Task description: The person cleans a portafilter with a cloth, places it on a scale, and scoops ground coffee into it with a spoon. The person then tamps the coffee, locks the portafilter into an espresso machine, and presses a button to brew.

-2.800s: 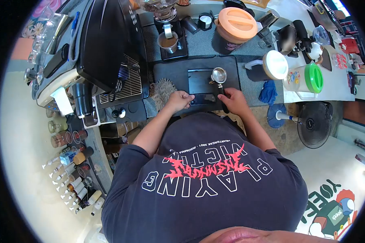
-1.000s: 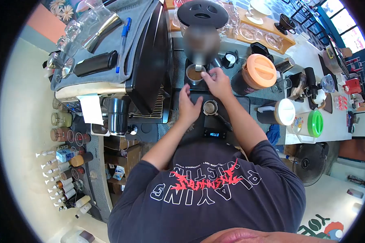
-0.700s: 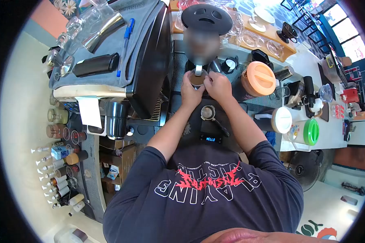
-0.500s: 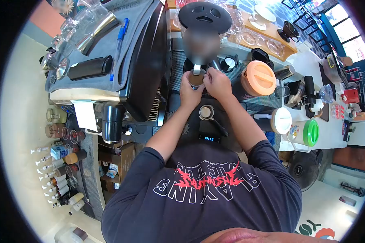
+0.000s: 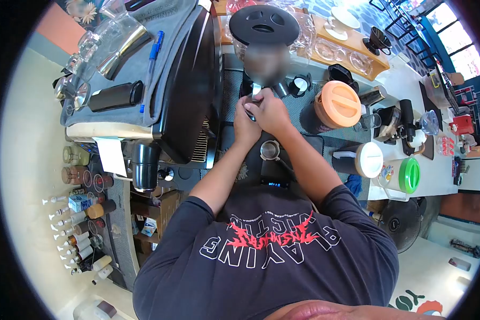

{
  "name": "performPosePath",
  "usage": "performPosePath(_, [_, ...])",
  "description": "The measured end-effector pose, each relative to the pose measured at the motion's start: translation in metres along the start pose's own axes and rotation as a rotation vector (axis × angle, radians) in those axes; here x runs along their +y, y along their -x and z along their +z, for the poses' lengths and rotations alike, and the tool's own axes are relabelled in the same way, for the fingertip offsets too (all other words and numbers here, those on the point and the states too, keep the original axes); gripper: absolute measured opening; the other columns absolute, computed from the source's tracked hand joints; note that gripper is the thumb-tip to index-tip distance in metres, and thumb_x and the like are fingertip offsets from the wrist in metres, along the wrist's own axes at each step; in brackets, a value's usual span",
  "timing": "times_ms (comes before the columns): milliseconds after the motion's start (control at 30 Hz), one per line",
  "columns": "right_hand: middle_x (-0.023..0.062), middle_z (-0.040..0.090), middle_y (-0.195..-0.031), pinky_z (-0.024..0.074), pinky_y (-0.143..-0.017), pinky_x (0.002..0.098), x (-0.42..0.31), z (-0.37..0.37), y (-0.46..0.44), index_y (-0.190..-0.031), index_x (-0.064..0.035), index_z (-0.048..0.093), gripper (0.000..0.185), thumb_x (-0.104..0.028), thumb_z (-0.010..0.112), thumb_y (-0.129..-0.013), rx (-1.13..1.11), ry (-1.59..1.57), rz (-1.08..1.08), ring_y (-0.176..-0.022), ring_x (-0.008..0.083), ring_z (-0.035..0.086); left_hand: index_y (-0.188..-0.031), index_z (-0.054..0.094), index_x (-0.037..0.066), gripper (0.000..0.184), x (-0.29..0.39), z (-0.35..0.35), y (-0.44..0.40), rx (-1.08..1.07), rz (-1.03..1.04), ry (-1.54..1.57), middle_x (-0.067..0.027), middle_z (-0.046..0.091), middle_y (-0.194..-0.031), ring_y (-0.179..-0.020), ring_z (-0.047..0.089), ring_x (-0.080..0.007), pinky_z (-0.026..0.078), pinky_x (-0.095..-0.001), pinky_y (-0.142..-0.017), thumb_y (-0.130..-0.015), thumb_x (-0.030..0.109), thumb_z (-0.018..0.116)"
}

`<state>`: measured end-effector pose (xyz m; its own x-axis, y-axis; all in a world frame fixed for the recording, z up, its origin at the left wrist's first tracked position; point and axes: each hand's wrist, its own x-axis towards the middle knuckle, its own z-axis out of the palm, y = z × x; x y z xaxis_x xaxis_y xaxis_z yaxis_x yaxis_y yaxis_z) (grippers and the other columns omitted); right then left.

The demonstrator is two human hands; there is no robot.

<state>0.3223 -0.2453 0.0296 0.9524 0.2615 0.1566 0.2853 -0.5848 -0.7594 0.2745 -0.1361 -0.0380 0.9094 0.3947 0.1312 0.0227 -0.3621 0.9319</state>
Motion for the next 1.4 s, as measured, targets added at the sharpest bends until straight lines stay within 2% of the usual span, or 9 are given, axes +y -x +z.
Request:
performPosePath(400, [0.0222, 0.076, -0.097, 0.0558, -0.075, 0.0515, 0.008, -0.017, 0.007, -0.082, -0.0039, 0.059, 0.03, -0.02, 0.083, -0.093, 0.117, -0.012, 0.041, -0.089, 0.0458, 0.073, -0.161, 0.031, -0.004, 0.101, -0.006, 0.0, 0.002, 0.0, -0.064, 0.081, -0.0297, 0.051, -0.157, -0.146, 0.054, -0.0452, 0.043, -0.0491, -0.124, -0.084, 0.017, 0.093])
performPosePath(500, [0.0224, 0.074, -0.126, 0.054, -0.092, 0.0503, 0.021, -0.012, 0.003, -0.079, -0.004, 0.06, 0.031, -0.017, 0.086, -0.089, 0.249, -0.017, -0.235, -0.113, 0.0452, 0.068, -0.164, 0.024, -0.003, 0.11, -0.033, 0.012, 0.001, 0.074, 0.138, 0.061, -0.0298, 0.049, -0.158, -0.147, 0.052, -0.0452, 0.039, -0.0501, -0.126, -0.082, 0.019, 0.094])
performPosePath(633, [0.0255, 0.055, -0.159, 0.0341, -0.118, 0.0643, 0.014, -0.012, -0.002, -0.089, -0.0066, 0.068, 0.025, -0.02, 0.089, -0.085, 0.253, 0.138, -0.398, -0.144, 0.0525, 0.047, -0.167, 0.021, -0.003, 0.117, -0.025, 0.016, 0.003, 0.125, 0.152, -0.074, -0.0284, 0.05, -0.158, -0.149, 0.049, -0.0447, 0.037, -0.0526, -0.127, -0.082, 0.025, 0.095])
performPosePath(767, [0.027, 0.062, -0.148, 0.045, -0.111, 0.0568, -0.006, -0.007, 0.009, -0.123, -0.0101, 0.068, 0.044, -0.023, 0.089, -0.086, 0.38, 0.35, -0.375, -0.136, 0.0482, 0.056, -0.167, 0.022, -0.004, 0.114, -0.015, 0.015, -0.002, 0.128, 0.109, -0.101, -0.0291, 0.053, -0.156, -0.147, 0.053, -0.0431, 0.041, -0.0499, -0.124, -0.084, 0.025, 0.094])
performPosePath(867, [0.0301, 0.061, -0.145, 0.0504, -0.105, 0.0504, 0.02, -0.003, 0.001, -0.119, -0.0054, 0.069, 0.042, -0.025, 0.088, -0.088, 0.281, -0.001, -0.169, -0.134, 0.0452, 0.059, -0.167, 0.024, -0.004, 0.112, -0.014, 0.009, -0.006, 0.081, 0.106, -0.089, -0.029, 0.056, -0.154, -0.143, 0.058, -0.0415, 0.045, -0.0474, -0.121, -0.084, 0.025, 0.095])
performPosePath(900, [0.0291, 0.072, -0.124, 0.0578, -0.089, 0.0482, 0.009, -0.005, 0.002, -0.11, -0.0032, 0.07, 0.033, -0.024, 0.086, -0.09, 0.316, 0.048, -0.121, -0.112, 0.0438, 0.071, -0.167, 0.024, -0.004, 0.113, -0.013, 0.006, -0.005, 0.059, 0.109, -0.093, -0.0284, 0.058, -0.153, -0.142, 0.059, -0.0411, 0.046, -0.0471, -0.121, -0.084, 0.026, 0.095])
performPosePath(1033, [0.0255, 0.075, -0.085, 0.0597, -0.076, 0.0549, 0.024, -0.009, -0.002, -0.094, -0.0002, 0.072, 0.025, -0.022, 0.085, -0.092, 0.094, -0.009, -0.011, -0.084, 0.0478, 0.076, -0.166, 0.029, -0.001, 0.111, -0.01, 0.004, -0.004, 0.049, 0.075, -0.1, -0.0249, 0.062, -0.15, -0.141, 0.061, -0.0399, 0.045, -0.0491, -0.12, -0.082, 0.027, 0.095])
performPosePath(1133, [0.0225, 0.072, -0.077, 0.0575, -0.068, 0.0483, 0.017, -0.023, 0.007, -0.086, -0.0003, 0.069, 0.025, -0.019, 0.084, -0.094, -0.029, 0.191, 0.021, -0.072, 0.0443, 0.072, -0.166, 0.034, 0.004, 0.109, -0.009, 0.004, -0.001, 0.059, 0.033, -0.047, -0.0213, 0.062, -0.149, -0.142, 0.059, -0.0399, 0.041, -0.054, -0.121, -0.08, 0.03, 0.096])
performPosePath(1400, [0.0256, 0.075, -0.095, 0.0575, -0.076, 0.0595, 0.019, -0.038, 0.005, -0.099, -0.0007, 0.064, 0.015, -0.015, 0.07, -0.102, -0.044, 0.137, -0.373, -0.089, 0.0498, 0.073, -0.164, 0.038, 0.003, 0.111, 0.003, -0.001, -0.005, 0.056, 0.031, -0.035, -0.0216, 0.061, -0.148, -0.141, 0.06, -0.0397, 0.047, -0.0519, -0.117, -0.076, 0.032, 0.099])
